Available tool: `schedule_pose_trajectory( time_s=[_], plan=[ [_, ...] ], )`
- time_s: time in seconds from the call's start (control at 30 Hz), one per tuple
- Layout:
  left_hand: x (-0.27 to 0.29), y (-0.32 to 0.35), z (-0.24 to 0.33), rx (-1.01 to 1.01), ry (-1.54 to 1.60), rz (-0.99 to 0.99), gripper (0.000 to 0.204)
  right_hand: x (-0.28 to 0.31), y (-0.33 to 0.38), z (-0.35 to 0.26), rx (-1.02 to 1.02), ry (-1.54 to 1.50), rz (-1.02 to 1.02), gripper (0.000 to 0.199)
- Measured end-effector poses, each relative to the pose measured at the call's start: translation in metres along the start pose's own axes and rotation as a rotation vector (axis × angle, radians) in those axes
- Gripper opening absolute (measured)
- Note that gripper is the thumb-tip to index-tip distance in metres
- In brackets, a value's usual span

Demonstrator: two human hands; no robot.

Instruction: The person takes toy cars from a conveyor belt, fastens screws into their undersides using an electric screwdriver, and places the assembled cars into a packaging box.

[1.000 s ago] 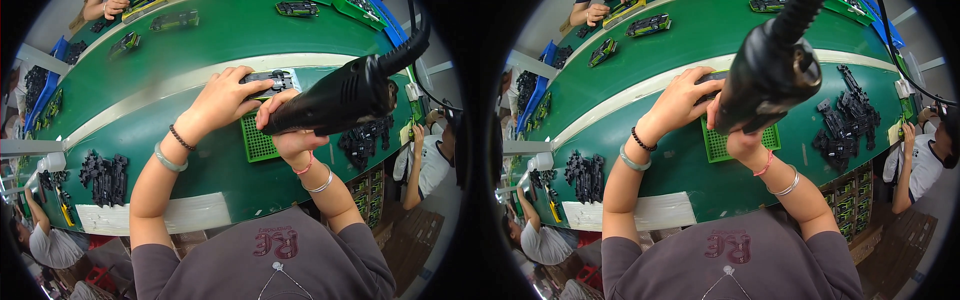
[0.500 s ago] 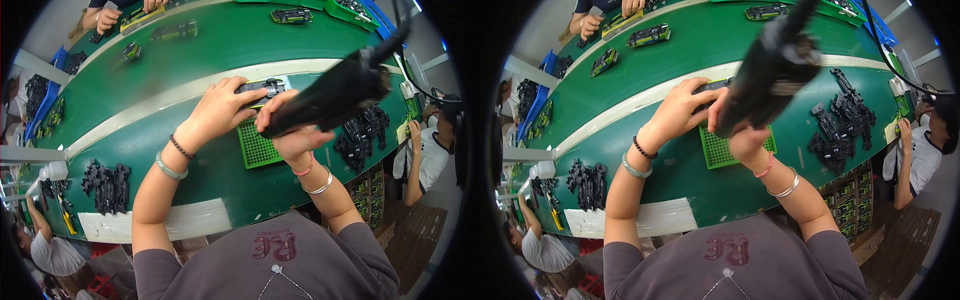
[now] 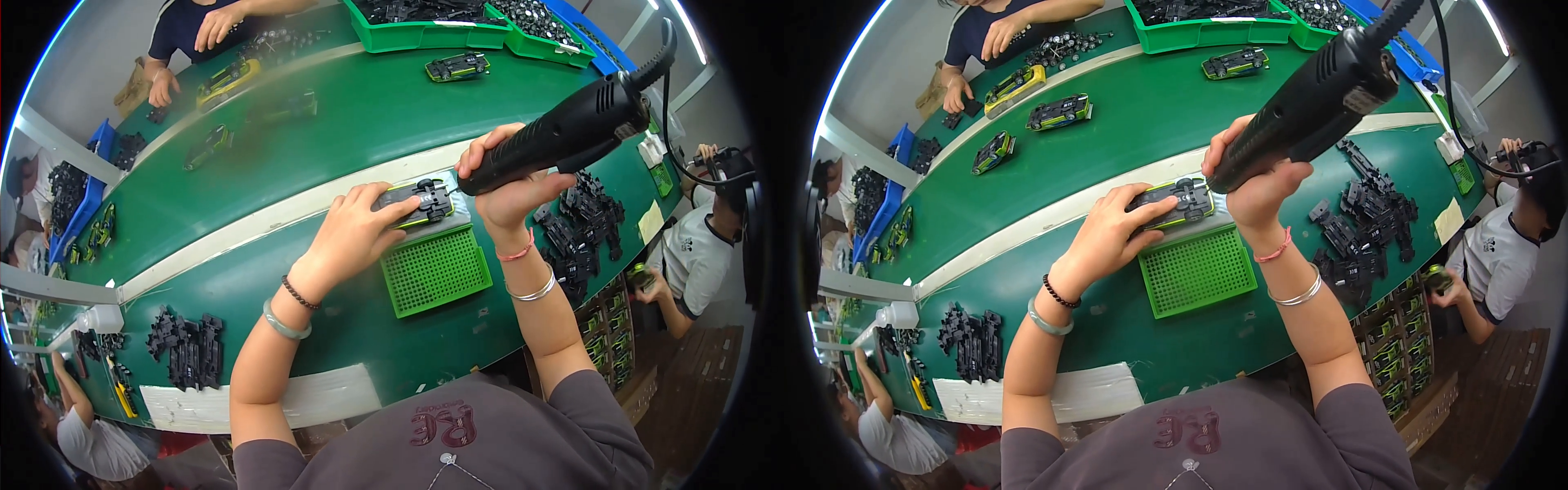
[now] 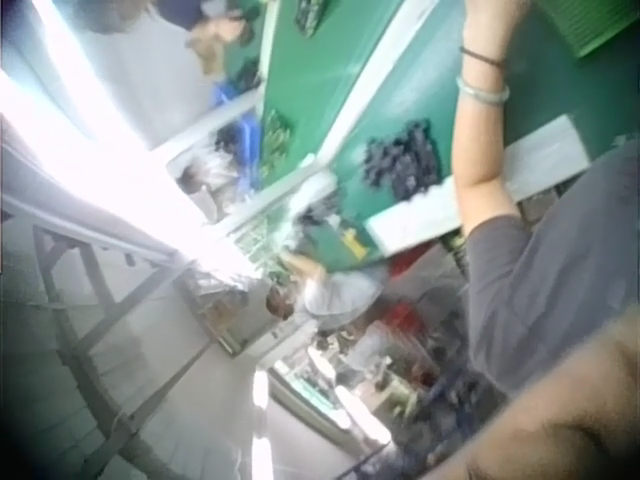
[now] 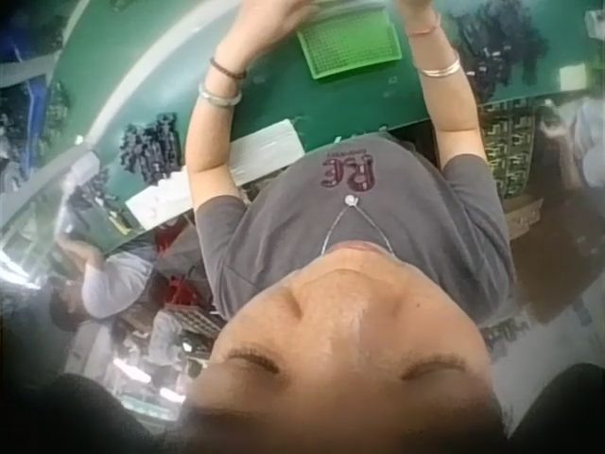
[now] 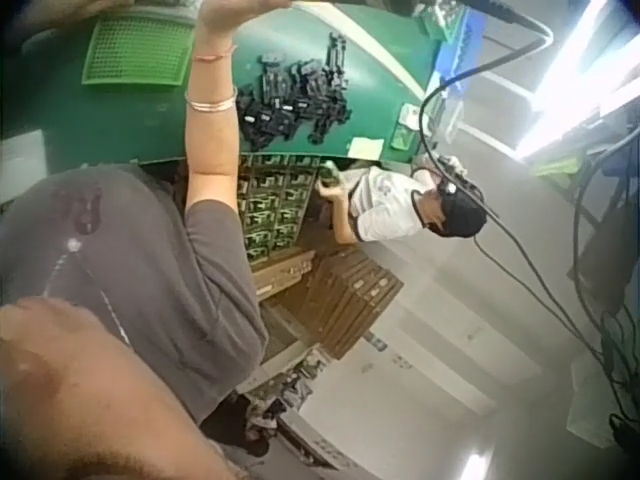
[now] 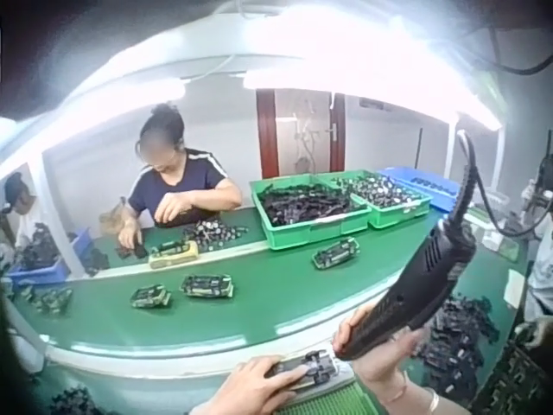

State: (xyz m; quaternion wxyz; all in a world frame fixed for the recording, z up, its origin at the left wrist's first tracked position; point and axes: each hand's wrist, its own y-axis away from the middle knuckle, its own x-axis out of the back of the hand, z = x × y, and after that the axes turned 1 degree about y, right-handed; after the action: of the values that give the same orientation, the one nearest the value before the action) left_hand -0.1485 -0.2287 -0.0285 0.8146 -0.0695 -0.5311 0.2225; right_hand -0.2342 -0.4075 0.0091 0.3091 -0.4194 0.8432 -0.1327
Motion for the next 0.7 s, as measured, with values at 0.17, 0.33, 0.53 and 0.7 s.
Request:
schedule_pose_trajectory(
  time_s=[0.17,0.33,0.53,0.7],
  plan=[
    [0.003,-0.001,0.001,0.015,-0.026,-0.015,0.048,-0.001,-0.002,0.001,-0.013,0.037,-0.005,0.097],
    [0.004,-0.003,0.012,0.080,0.053,0.060,0.049,-0.010,0.005,-0.008,0.058,-0.081,-0.057,0.101],
    [0.002,-0.009,0.026,0.027,-0.077,0.282,0.031,-0.027,0.017,-0.016,0.087,-0.261,-0.134,0.101],
    [-0.002,-0.009,0.029,-0.062,0.077,0.351,0.016,-0.023,0.022,-0.018,-0.004,-0.283,-0.254,0.106]
  ],
)
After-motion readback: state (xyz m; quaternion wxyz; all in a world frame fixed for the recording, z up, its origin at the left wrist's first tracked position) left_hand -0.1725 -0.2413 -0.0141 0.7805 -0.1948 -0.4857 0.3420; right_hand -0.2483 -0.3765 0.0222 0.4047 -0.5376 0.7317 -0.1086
